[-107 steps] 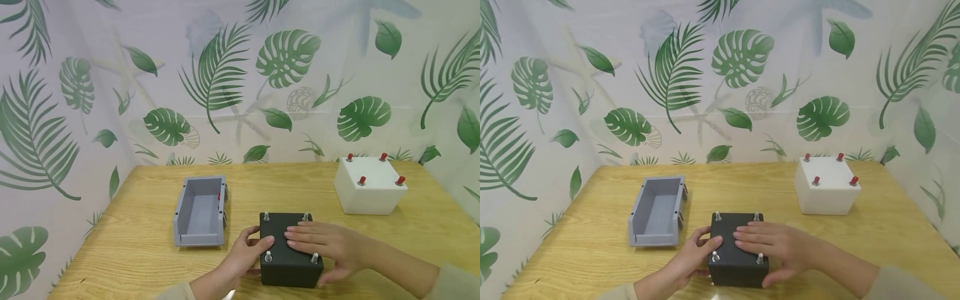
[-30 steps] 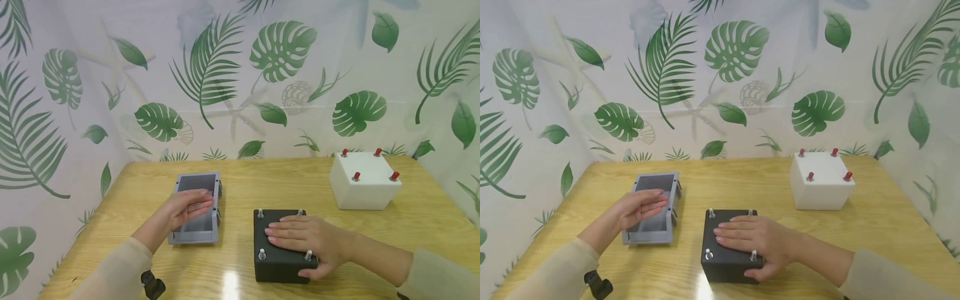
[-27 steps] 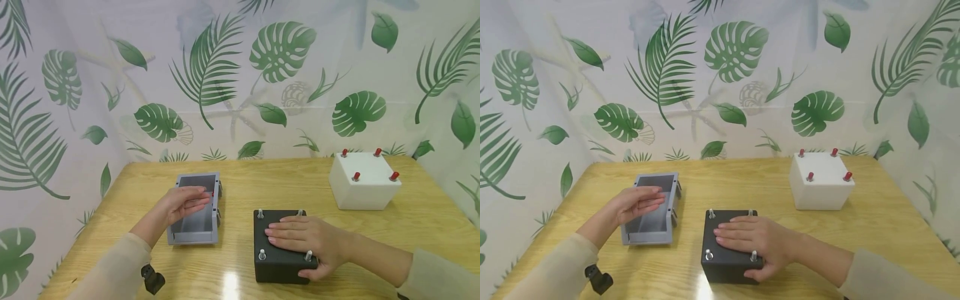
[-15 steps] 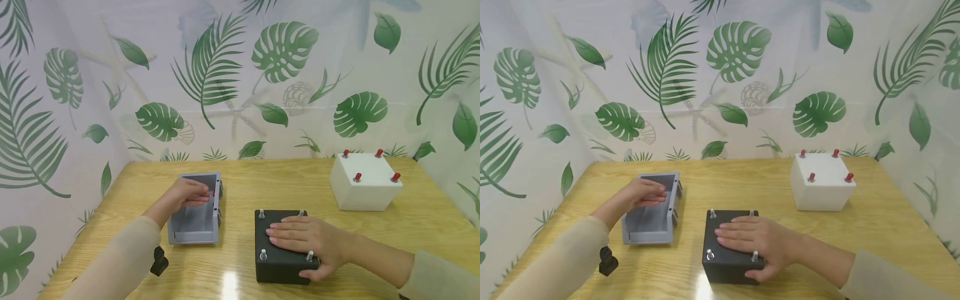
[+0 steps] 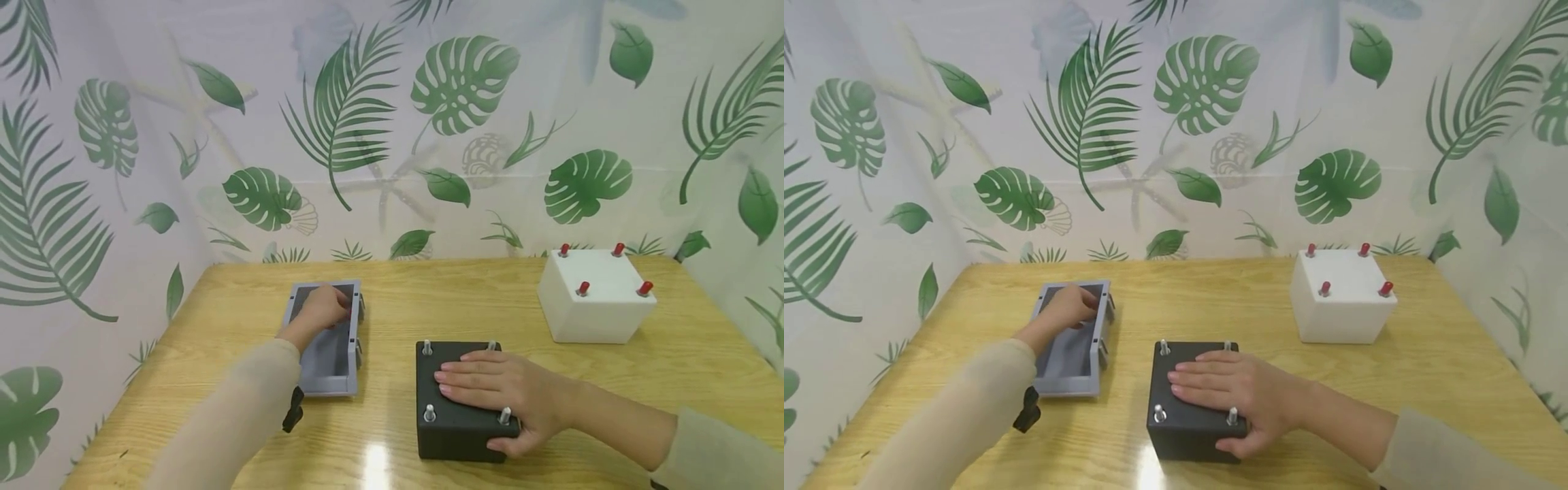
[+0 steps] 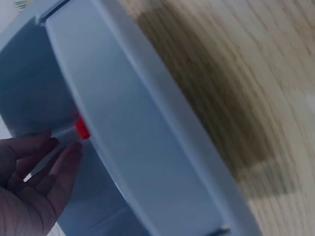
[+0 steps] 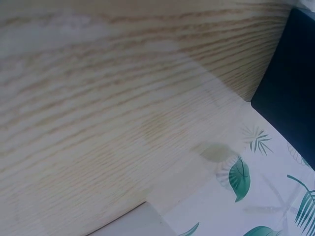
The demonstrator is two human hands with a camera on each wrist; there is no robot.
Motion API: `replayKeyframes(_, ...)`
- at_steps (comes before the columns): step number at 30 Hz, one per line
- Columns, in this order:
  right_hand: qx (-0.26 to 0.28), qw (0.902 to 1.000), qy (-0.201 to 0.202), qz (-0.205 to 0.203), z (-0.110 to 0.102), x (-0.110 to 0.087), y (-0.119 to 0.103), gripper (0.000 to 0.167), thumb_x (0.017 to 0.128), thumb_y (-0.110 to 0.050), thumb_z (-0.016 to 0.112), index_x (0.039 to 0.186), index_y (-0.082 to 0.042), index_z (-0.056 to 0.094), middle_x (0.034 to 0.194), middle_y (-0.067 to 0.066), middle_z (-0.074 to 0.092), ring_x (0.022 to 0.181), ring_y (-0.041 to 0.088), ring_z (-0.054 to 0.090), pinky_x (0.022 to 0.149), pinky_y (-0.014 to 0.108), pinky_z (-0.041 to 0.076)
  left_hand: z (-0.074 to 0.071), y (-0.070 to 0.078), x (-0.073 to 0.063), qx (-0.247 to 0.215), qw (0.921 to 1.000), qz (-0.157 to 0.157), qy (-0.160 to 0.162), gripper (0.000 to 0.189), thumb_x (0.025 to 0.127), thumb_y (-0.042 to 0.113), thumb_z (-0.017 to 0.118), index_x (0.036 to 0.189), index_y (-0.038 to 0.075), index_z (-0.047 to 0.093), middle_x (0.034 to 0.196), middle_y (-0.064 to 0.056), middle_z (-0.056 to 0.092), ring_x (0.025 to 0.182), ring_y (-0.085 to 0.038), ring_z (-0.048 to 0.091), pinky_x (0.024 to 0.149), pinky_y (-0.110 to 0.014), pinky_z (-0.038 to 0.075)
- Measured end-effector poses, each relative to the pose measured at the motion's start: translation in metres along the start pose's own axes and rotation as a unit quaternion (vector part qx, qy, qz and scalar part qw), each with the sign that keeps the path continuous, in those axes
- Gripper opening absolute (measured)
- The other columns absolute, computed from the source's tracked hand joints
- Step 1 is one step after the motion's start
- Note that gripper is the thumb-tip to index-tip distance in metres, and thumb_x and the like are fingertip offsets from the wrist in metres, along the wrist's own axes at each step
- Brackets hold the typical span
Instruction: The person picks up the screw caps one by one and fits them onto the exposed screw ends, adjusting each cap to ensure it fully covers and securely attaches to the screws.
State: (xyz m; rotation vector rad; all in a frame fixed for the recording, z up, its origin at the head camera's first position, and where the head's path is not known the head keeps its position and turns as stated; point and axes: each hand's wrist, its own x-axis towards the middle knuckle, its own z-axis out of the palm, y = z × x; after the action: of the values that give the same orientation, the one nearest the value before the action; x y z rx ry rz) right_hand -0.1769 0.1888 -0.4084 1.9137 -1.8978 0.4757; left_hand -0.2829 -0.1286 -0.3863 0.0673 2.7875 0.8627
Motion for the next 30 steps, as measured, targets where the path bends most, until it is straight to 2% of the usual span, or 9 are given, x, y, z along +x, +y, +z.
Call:
replayKeyframes(3, -0.001, 1.0000, -0.002, 0.001, 0.000, 0.000, 0.000, 0.066, 0.090, -0.046, 0.048, 0.134, 0.003, 0.048, 0.139, 0.013, 0.050, 0.129, 0.026, 0.046, 0.114, 0.032, 0.026, 0.006, 0.002, 0.000, 0.045, 0.9989, 0.009, 0.005, 0.023, 0.086, 0.000, 0.056, 0.105, -0.002, 0.069, 0.094, -0.015, 0.069, 0.070, -0.018, 0.057, 0.058, -0.025, 0.047)
replayKeyframes(8, 0.003, 1.0000, -0.001, 0.001, 0.002, 0.000, -0.001, 0.066, 0.090, -0.045, 0.049, 0.134, 0.003, 0.048, 0.139, 0.013, 0.050, 0.129, 0.026, 0.046, 0.114, 0.033, 0.026, 0.013, -0.001, 0.005, 0.060, 0.9979, 0.022, 0.007, 0.019, 0.081, -0.007, 0.054, 0.091, -0.001, 0.069, 0.078, -0.011, 0.062, 0.067, -0.020, 0.050, 0.058, -0.028, 0.041)
replayKeyframes(12, 0.007, 0.9999, -0.007, 0.008, 0.003, -0.001, -0.003, 0.066, 0.089, -0.045, 0.050, 0.135, 0.003, 0.047, 0.140, 0.012, 0.049, 0.130, 0.025, 0.045, 0.114, 0.032, 0.025, 0.018, -0.010, 0.010, 0.062, 0.9974, 0.035, 0.013, 0.018, 0.081, -0.005, 0.058, 0.095, -0.003, 0.070, 0.090, -0.013, 0.068, 0.079, -0.025, 0.059, 0.072, -0.034, 0.051)
replayKeyframes(15, 0.007, 0.9998, -0.012, 0.014, 0.004, -0.001, -0.003, 0.067, 0.089, -0.045, 0.050, 0.136, 0.002, 0.047, 0.141, 0.011, 0.048, 0.131, 0.024, 0.045, 0.114, 0.032, 0.025, 0.019, -0.014, 0.012, 0.058, 0.9977, 0.033, 0.010, 0.022, 0.081, -0.003, 0.060, 0.101, -0.003, 0.070, 0.100, -0.016, 0.069, 0.090, -0.028, 0.063, 0.082, -0.038, 0.053)
replayKeyframes(18, 0.006, 0.9998, -0.010, 0.014, 0.004, -0.002, -0.003, 0.067, 0.089, -0.045, 0.050, 0.136, 0.002, 0.047, 0.141, 0.012, 0.048, 0.131, 0.024, 0.045, 0.114, 0.032, 0.025, 0.019, -0.017, 0.013, 0.031, 0.9994, 0.012, 0.008, 0.023, 0.081, -0.001, 0.062, 0.103, -0.003, 0.070, 0.103, -0.016, 0.069, 0.089, -0.027, 0.065, 0.080, -0.036, 0.054)
replayKeyframes(21, 0.005, 0.9999, -0.008, 0.013, 0.003, -0.002, -0.003, 0.066, 0.089, -0.045, 0.050, 0.135, 0.003, 0.047, 0.141, 0.012, 0.048, 0.130, 0.025, 0.045, 0.114, 0.032, 0.025, 0.020, -0.018, 0.016, -0.044, 0.9984, -0.037, 0.002, 0.019, 0.081, -0.003, 0.063, 0.099, -0.005, 0.070, 0.092, -0.017, 0.070, 0.074, -0.022, 0.066, 0.068, -0.031, 0.057)
replayKeyframes(23, 0.005, 0.9999, -0.006, 0.014, 0.002, -0.002, -0.003, 0.066, 0.089, -0.044, 0.051, 0.135, 0.003, 0.048, 0.141, 0.012, 0.049, 0.130, 0.025, 0.045, 0.114, 0.032, 0.025, 0.021, -0.019, 0.017, -0.120, 0.9895, -0.081, -0.002, 0.017, 0.081, -0.005, 0.062, 0.097, -0.007, 0.069, 0.080, -0.016, 0.070, 0.061, -0.019, 0.064, 0.057, -0.029, 0.056)
replayKeyframes(27, 0.003, 0.9998, -0.007, 0.017, 0.000, -0.002, -0.003, 0.066, 0.088, -0.044, 0.052, 0.135, 0.003, 0.048, 0.141, 0.012, 0.049, 0.130, 0.025, 0.045, 0.113, 0.032, 0.026, 0.023, -0.023, 0.019, -0.249, 0.9572, -0.147, -0.010, 0.014, 0.085, -0.007, 0.058, 0.096, -0.011, 0.066, 0.065, -0.010, 0.065, 0.052, -0.014, 0.061, 0.052, -0.029, 0.056)
replayKeyframes(30, 0.003, 0.9998, -0.006, 0.018, -0.001, -0.001, -0.003, 0.066, 0.088, -0.044, 0.053, 0.135, 0.003, 0.048, 0.140, 0.012, 0.049, 0.130, 0.025, 0.046, 0.113, 0.032, 0.026, 0.021, -0.025, 0.018, -0.287, 0.9419, -0.172, -0.026, 0.013, 0.087, -0.005, 0.057, 0.095, -0.012, 0.066, 0.062, -0.008, 0.063, 0.053, -0.014, 0.062, 0.055, -0.030, 0.058)
